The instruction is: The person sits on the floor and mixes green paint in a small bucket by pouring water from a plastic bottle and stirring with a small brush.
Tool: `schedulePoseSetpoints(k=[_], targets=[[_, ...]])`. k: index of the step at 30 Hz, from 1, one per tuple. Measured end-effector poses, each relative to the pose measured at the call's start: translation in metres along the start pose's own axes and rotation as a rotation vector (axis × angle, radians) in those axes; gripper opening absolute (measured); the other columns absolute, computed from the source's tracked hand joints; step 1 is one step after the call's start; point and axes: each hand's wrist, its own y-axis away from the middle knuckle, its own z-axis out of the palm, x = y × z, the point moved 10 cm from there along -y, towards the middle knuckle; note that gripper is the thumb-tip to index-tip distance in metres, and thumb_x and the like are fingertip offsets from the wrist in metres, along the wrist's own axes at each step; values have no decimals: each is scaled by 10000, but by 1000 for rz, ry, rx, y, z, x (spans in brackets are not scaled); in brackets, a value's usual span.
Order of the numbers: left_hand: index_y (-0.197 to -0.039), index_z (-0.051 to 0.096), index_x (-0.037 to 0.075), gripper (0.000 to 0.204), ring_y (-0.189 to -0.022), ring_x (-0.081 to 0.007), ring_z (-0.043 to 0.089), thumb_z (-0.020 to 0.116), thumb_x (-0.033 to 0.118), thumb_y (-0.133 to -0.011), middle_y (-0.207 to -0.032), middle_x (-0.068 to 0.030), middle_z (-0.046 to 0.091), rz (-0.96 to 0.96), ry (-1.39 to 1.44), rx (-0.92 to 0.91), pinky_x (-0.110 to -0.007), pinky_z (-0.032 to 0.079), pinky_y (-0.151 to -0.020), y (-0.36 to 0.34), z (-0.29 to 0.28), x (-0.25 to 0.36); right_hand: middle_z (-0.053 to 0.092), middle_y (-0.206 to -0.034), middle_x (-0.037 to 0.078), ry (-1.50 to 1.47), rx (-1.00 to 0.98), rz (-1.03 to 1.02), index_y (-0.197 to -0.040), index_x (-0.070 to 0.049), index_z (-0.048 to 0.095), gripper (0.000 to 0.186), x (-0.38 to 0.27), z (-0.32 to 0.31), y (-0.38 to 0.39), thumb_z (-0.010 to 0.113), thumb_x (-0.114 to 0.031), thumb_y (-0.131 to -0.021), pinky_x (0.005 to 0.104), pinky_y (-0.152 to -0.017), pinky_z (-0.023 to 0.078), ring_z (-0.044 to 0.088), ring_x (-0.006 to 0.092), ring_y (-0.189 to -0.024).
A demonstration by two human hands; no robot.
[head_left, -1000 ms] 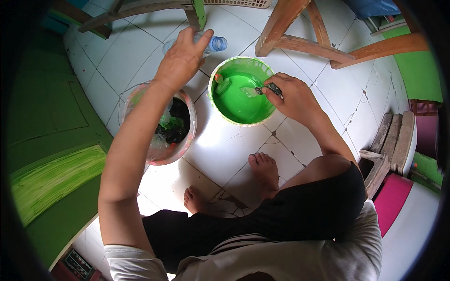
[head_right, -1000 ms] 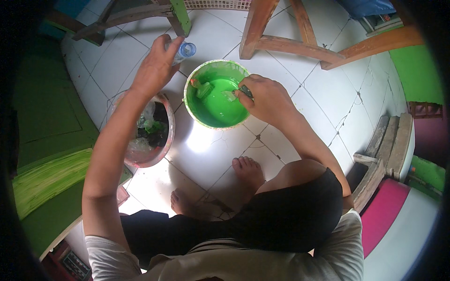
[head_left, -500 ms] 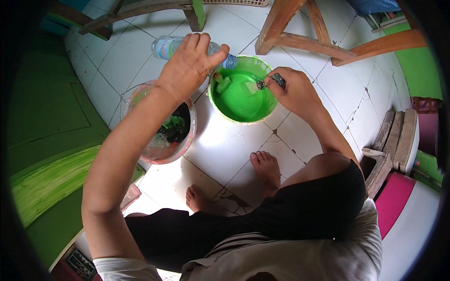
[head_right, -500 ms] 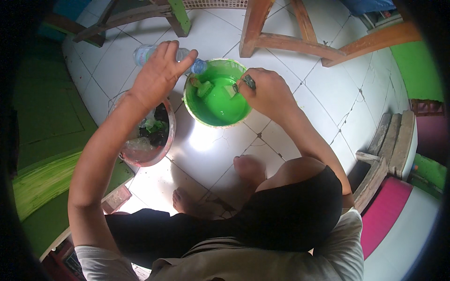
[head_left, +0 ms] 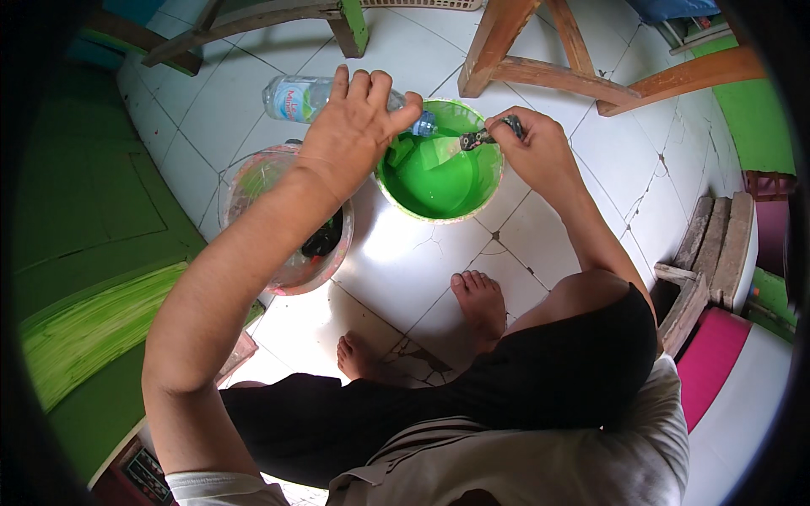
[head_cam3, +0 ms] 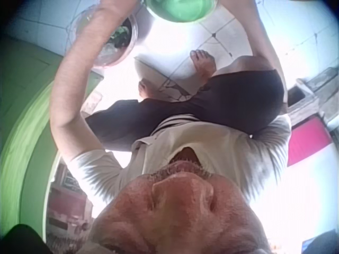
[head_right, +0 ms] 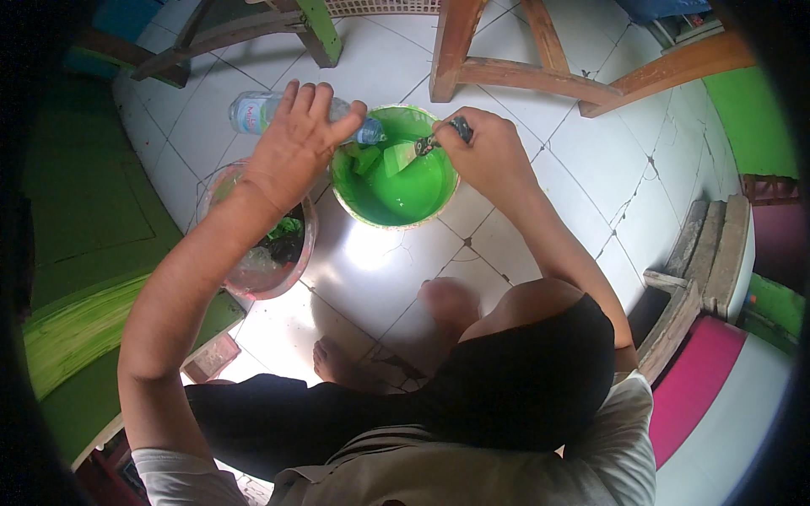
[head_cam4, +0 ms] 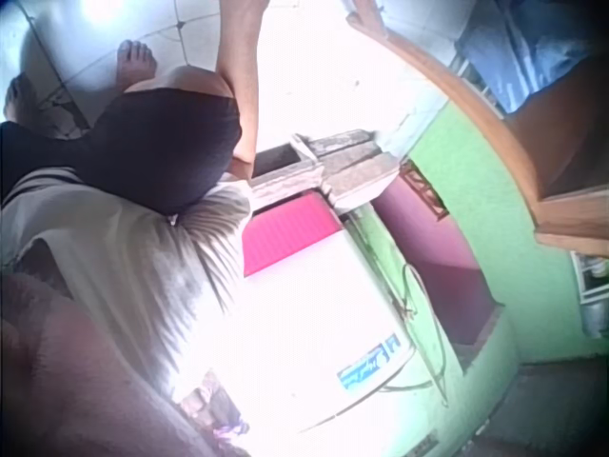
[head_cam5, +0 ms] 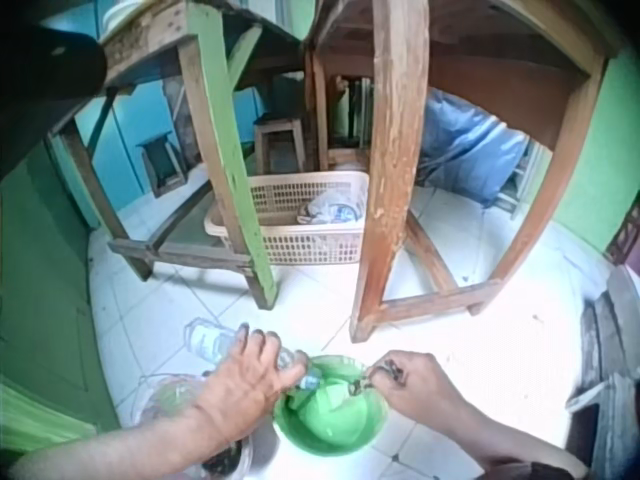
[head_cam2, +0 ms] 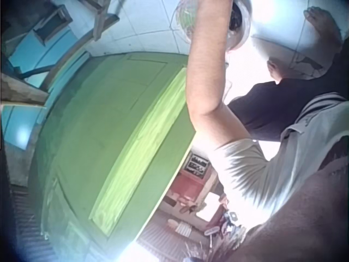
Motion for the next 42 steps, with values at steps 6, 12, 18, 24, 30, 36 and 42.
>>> schedulePoseSetpoints(k=[6,12,18,24,30,36,42], targets=[[-1412,446,139,543,-1173,-341,531,573,130,-884,-1141,-182,536,23,-50,-68,-501,353,-1134,0,0,4,626,-623,108,5,39,-22,-957,7,731,298,-3,-6,-1,664,-282,-922,320,-537,431,534,143,-533],[-1413,456,142,552,-1158,-359,533,565,87,-875,-1150,-174,531,-21,-28,-71,-478,397,-1104,0,4,3,625,-645,101,29,21,-3,-966,8,724,300,1,-5,-1,665,-283,-921,323,-560,439,536,148,-562],[-1414,449,169,641,-1134,-409,561,695,50,-834,-1186,-175,509,-280,477,115,-435,505,-981,2,9,-54,658,-696,122,12,-58,-20,-974,9,718,288,8,4,-1,663,-269,-919,346,-597,469,582,196,-589],[-1421,404,141,617,-1206,-395,572,714,156,-888,-1281,-180,532,-557,785,70,-468,498,-998,12,63,-99,682,-919,108,482,-42,-413,-1054,-19,707,259,-18,28,6,646,-251,-957,383,-736,526,671,269,-795],[-1424,377,105,645,-1248,-389,575,737,171,-893,-1378,-198,549,-672,945,95,-443,477,-1024,17,123,-103,667,-1018,90,721,-226,-578,-1076,-57,712,243,-22,72,16,649,-251,-945,407,-829,551,677,283,-948],[-1396,385,95,632,-1240,-405,571,743,203,-886,-1343,-220,549,-733,1108,119,-464,469,-1030,19,159,-110,643,-979,83,753,-255,-575,-1015,-54,696,209,-31,76,18,654,-237,-923,401,-812,556,665,265,-957],[-1387,394,81,637,-1230,-402,575,754,182,-871,-1343,-221,549,-757,1187,200,-449,465,-1036,22,168,-110,647,-959,90,704,-301,-669,-1011,-49,705,204,-37,87,24,657,-230,-931,407,-792,562,670,277,-926]])
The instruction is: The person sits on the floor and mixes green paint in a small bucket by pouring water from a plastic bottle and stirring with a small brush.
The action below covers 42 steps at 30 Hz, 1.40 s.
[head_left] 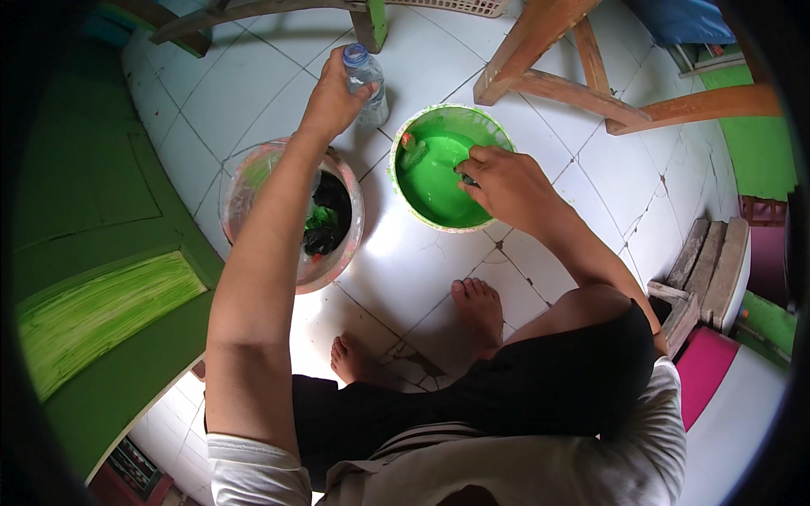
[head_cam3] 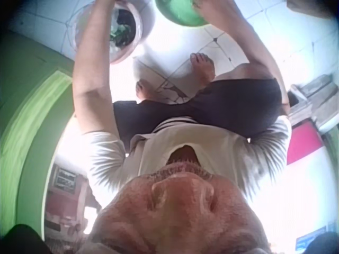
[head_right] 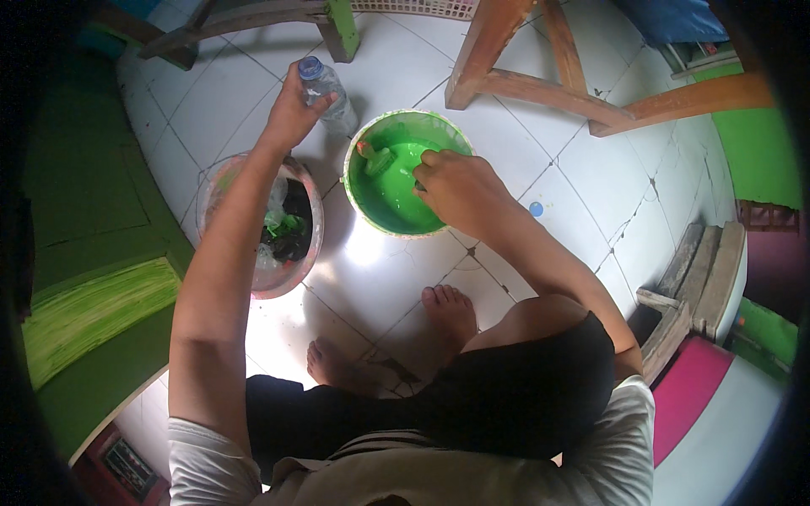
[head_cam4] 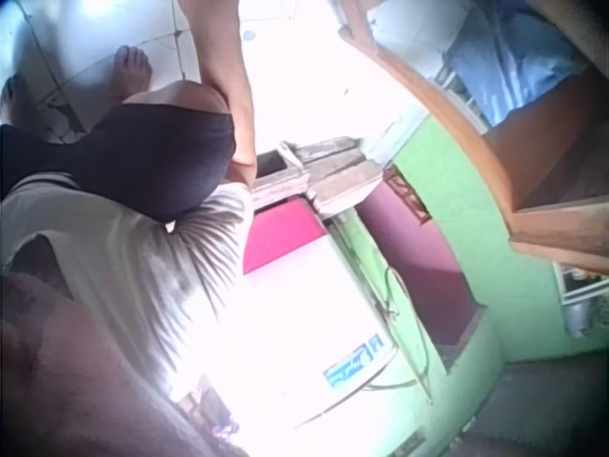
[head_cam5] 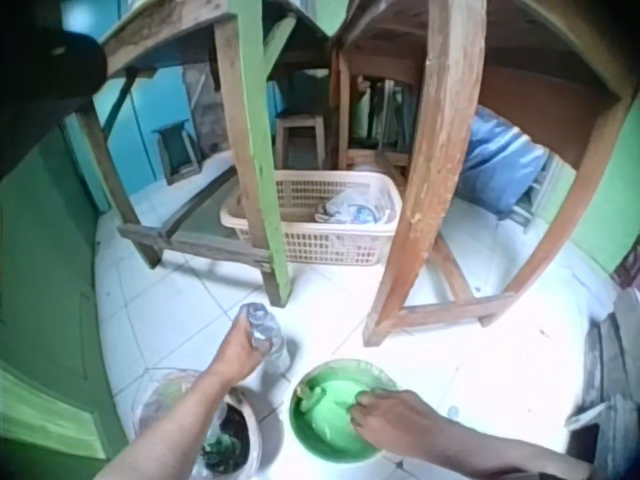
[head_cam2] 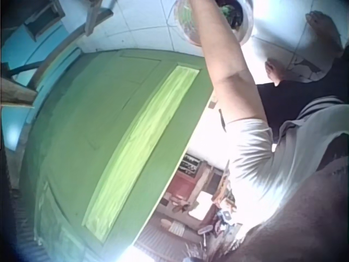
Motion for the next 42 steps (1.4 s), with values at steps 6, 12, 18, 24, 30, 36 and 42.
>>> schedulePoseSetpoints(k=[6,12,18,24,30,36,42], targets=[[-1427,372,71,705,-1266,-388,544,769,200,-859,-1387,-224,505,7,9,19,-436,450,-1063,13,9,10,653,-958,106,-28,51,165,-1029,-46,716,229,20,-12,4,642,-243,-937,430,-786,560,676,297,-905],[-1458,321,7,807,-1287,-404,525,789,226,-838,-1402,-261,482,-70,-32,67,-423,435,-1094,22,4,1,669,-979,109,-109,-25,179,-1072,-40,712,254,14,-4,2,659,-251,-943,424,-793,555,683,303,-870],[-1446,360,-55,796,-1284,-395,534,757,319,-866,-1386,-284,512,-94,-211,116,-419,426,-1082,40,-14,3,683,-973,108,-111,39,212,-1076,-34,710,255,23,-6,6,662,-251,-951,415,-783,551,684,305,-837],[-1243,583,-78,636,-1150,-403,638,647,447,-890,-1261,-269,617,-290,-360,-357,-467,517,-970,66,-22,84,680,-947,120,-85,84,263,-1065,-27,710,260,33,-16,11,650,-256,-958,421,-772,546,681,314,-829],[-1069,665,2,540,-981,-374,700,663,516,-902,-972,-220,716,-125,-564,-336,-459,549,-867,86,37,80,673,-956,123,-106,69,255,-1026,-23,714,260,25,-12,6,659,-261,-936,428,-801,557,686,306,-901],[-1014,654,48,294,-900,-399,691,650,327,-925,-918,-214,710,-99,-488,-239,-506,542,-812,82,49,77,668,-962,106,-23,115,240,-1051,-36,717,255,27,-16,14,658,-259,-940,407,-798,559,684,290,-917],[-994,645,43,224,-860,-409,683,648,249,-908,-863,-223,695,46,-451,-204,-505,544,-782,81,39,111,661,-975,85,-9,203,200,-1062,-52,713,244,22,-28,13,663,-254,-935,396,-793,560,672,266,-951]])
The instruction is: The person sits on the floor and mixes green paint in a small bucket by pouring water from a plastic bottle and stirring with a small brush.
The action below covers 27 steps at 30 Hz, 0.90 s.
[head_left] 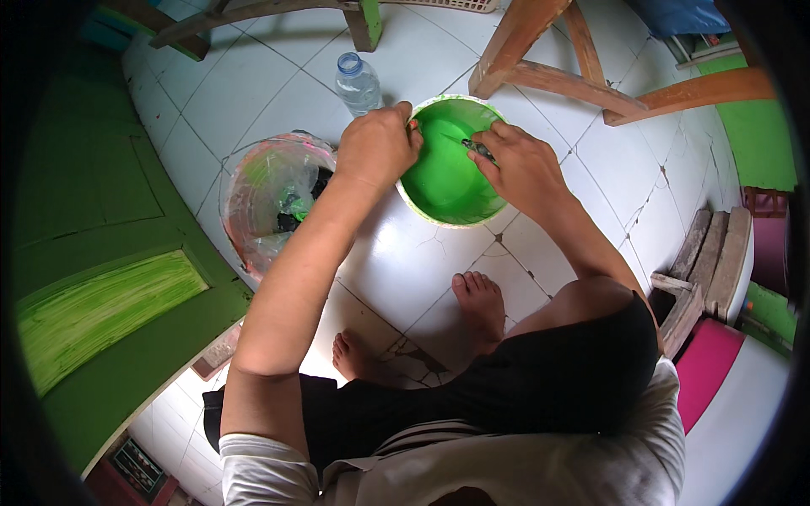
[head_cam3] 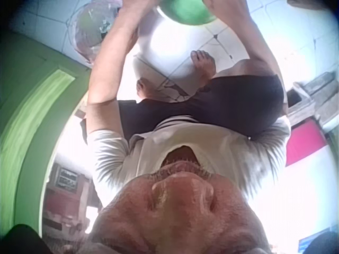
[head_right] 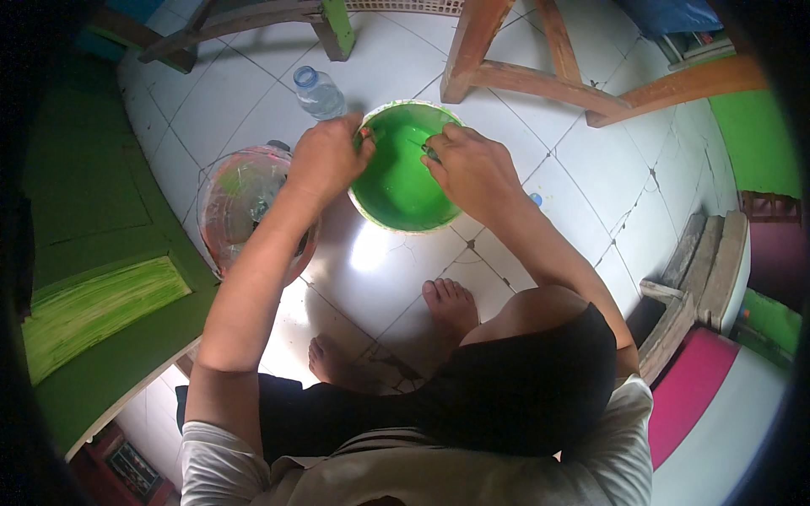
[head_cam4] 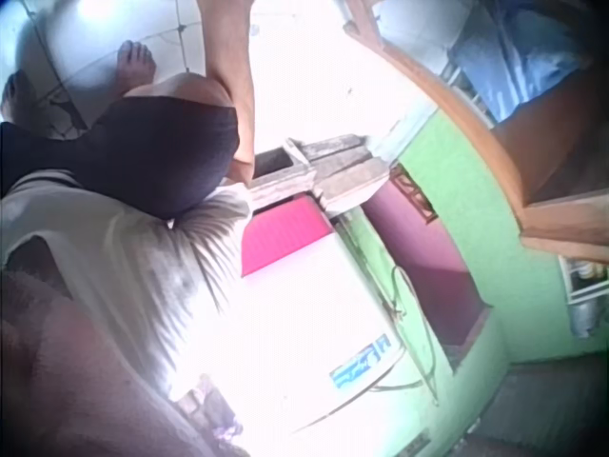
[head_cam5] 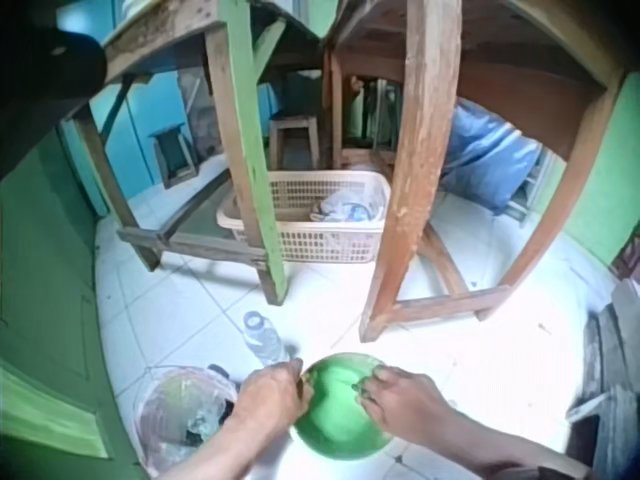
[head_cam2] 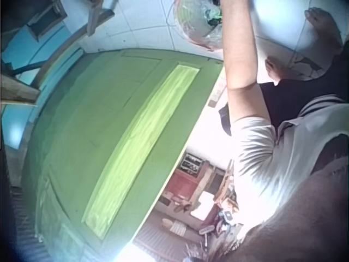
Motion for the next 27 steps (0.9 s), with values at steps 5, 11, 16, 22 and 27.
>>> schedulePoseSetpoints(k=[5,11,16,22,27], targets=[[-992,631,52,195,-833,-418,677,656,223,-903,-848,-221,689,77,-19,102,-512,538,-763,3,-9,1,625,-993,50,38,-60,-237,-1069,-69,688,218,-37,17,5,656,-232,-928,373,-798,557,641,225,-984],[-991,625,53,177,-845,-425,666,657,202,-902,-893,-218,688,79,14,71,-523,525,-759,3,-12,-1,606,-974,37,6,-113,-246,-1078,-79,670,219,-40,14,12,646,-224,-915,361,-785,557,633,218,-960],[-996,627,45,189,-870,-424,660,662,198,-892,-945,-197,686,111,37,94,-515,524,-771,5,-13,3,613,-1007,34,117,-1,-295,-1081,-81,673,216,-41,14,3,638,-226,-926,353,-768,561,630,218,-954],[-1003,633,32,195,-888,-405,665,662,179,-879,-986,-187,684,127,72,126,-498,531,-790,7,-13,2,635,-1012,38,7,-144,-408,-1088,-78,692,224,-57,32,21,627,-232,-938,350,-714,572,634,208,-985],[-1023,635,36,197,-899,-417,660,669,165,-878,-1011,-190,683,113,99,117,-497,533,-797,8,-12,5,672,-935,81,85,-29,-106,-1054,-61,724,243,-25,6,11,626,-259,-952,372,-718,575,679,246,-905]])
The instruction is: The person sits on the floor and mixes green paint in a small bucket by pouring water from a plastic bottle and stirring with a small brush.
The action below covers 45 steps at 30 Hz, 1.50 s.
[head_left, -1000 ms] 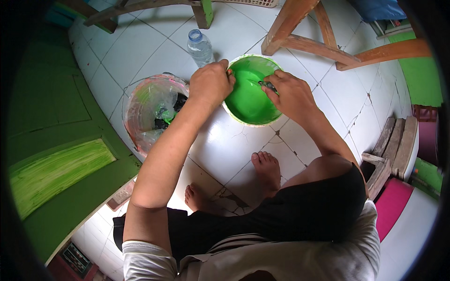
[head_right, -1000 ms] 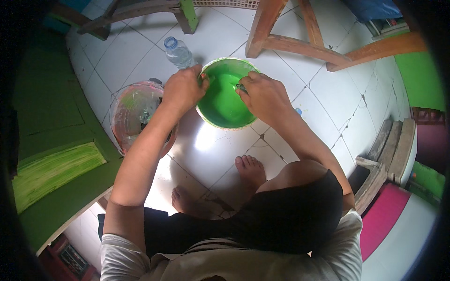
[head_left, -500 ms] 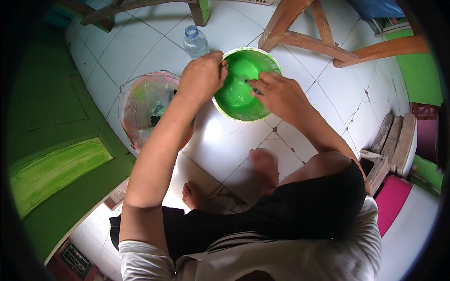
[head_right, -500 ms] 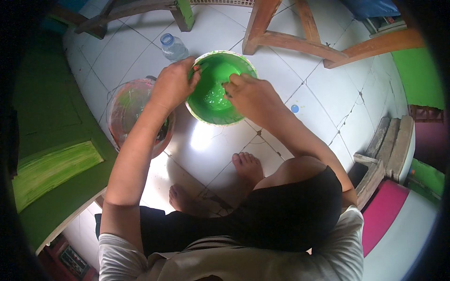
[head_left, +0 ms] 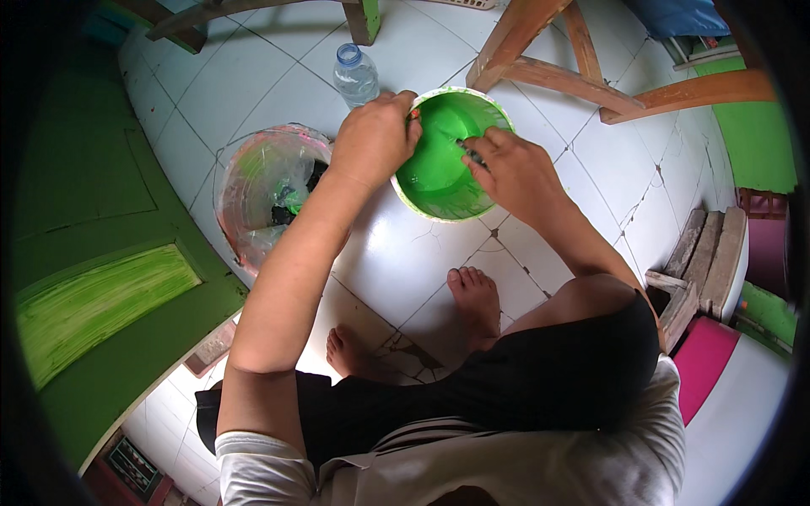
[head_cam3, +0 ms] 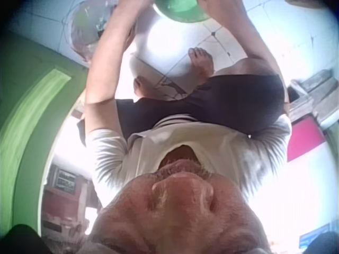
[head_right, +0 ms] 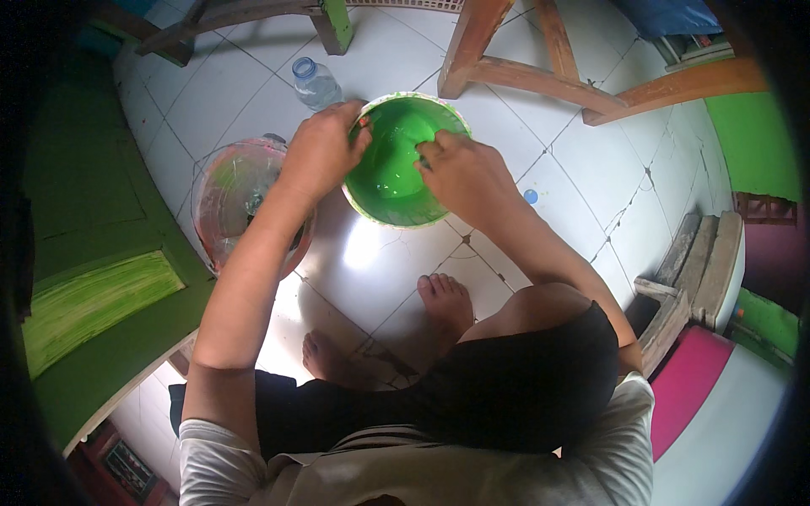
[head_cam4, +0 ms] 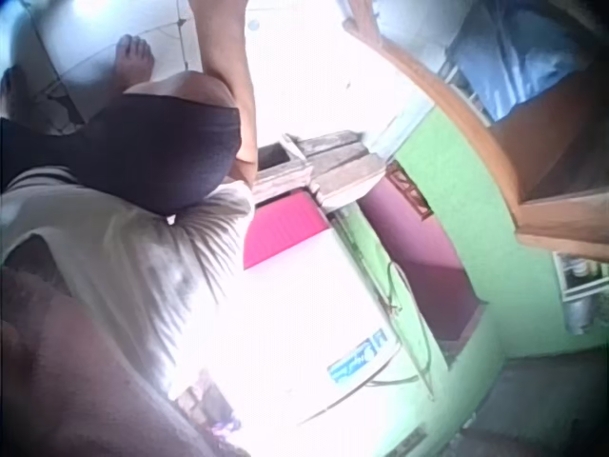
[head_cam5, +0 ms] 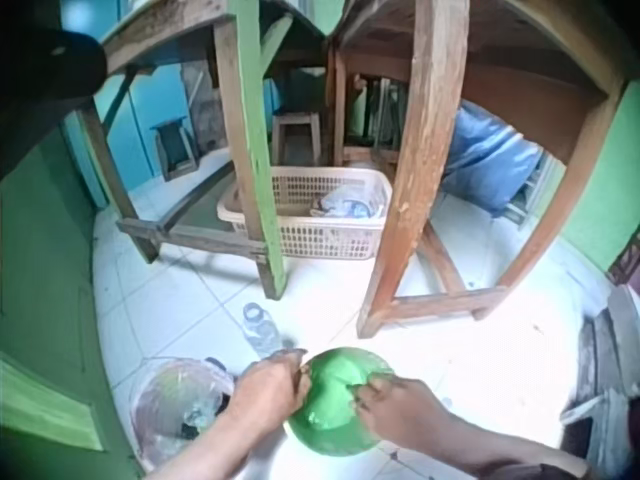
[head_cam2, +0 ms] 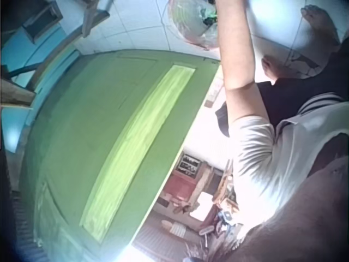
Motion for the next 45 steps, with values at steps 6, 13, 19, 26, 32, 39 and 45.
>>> schedulePoseSetpoints(k=[6,13,19,26,32,39,45], targets=[[-1032,636,32,201,-892,-418,663,668,156,-877,-1011,-197,683,7,12,22,-497,538,-799,3,-1,7,683,-888,127,-159,-8,88,-1066,-22,699,248,6,6,8,652,-239,-955,409,-709,563,688,315,-763],[-1022,637,36,188,-861,-423,664,661,159,-881,-984,-196,680,-20,-1,61,-508,538,-780,5,-5,5,692,-950,151,-420,-84,81,-1080,-34,702,282,-3,19,13,626,-274,-954,443,-756,556,692,339,-818],[-1006,638,40,174,-842,-418,668,654,160,-881,-978,-192,682,-31,-13,82,-505,542,-766,4,-6,5,686,-936,138,-152,-34,120,-1066,-23,700,266,19,9,16,645,-253,-944,432,-753,559,688,325,-837],[-986,635,32,168,-832,-416,670,651,160,-877,-970,-194,684,-35,-33,89,-506,545,-761,2,-3,4,679,-917,140,-32,113,156,-1049,-22,711,244,25,-10,6,643,-234,-948,431,-747,563,685,331,-838],[-1004,642,36,178,-836,-417,671,655,160,-877,-975,-194,686,-40,-27,97,-506,545,-766,3,-5,4,697,-960,175,-234,-58,154,-1064,-14,707,288,19,15,17,640,-269,-949,453,-764,560,692,360,-819],[-1030,647,42,188,-866,-416,668,655,159,-882,-1002,-194,684,-38,-10,90,-505,539,-787,4,-6,3,690,-947,158,-287,5,187,-1086,-15,706,302,20,5,10,632,-279,-958,440,-766,561,691,344,-802],[-1047,643,47,194,-874,-417,664,652,161,-890,-1000,-193,679,-53,-11,71,-504,535,-786,2,-5,0,662,-938,130,-106,80,146,-1110,-33,709,286,23,0,5,641,-263,-953,423,-770,562,687,312,-833]])
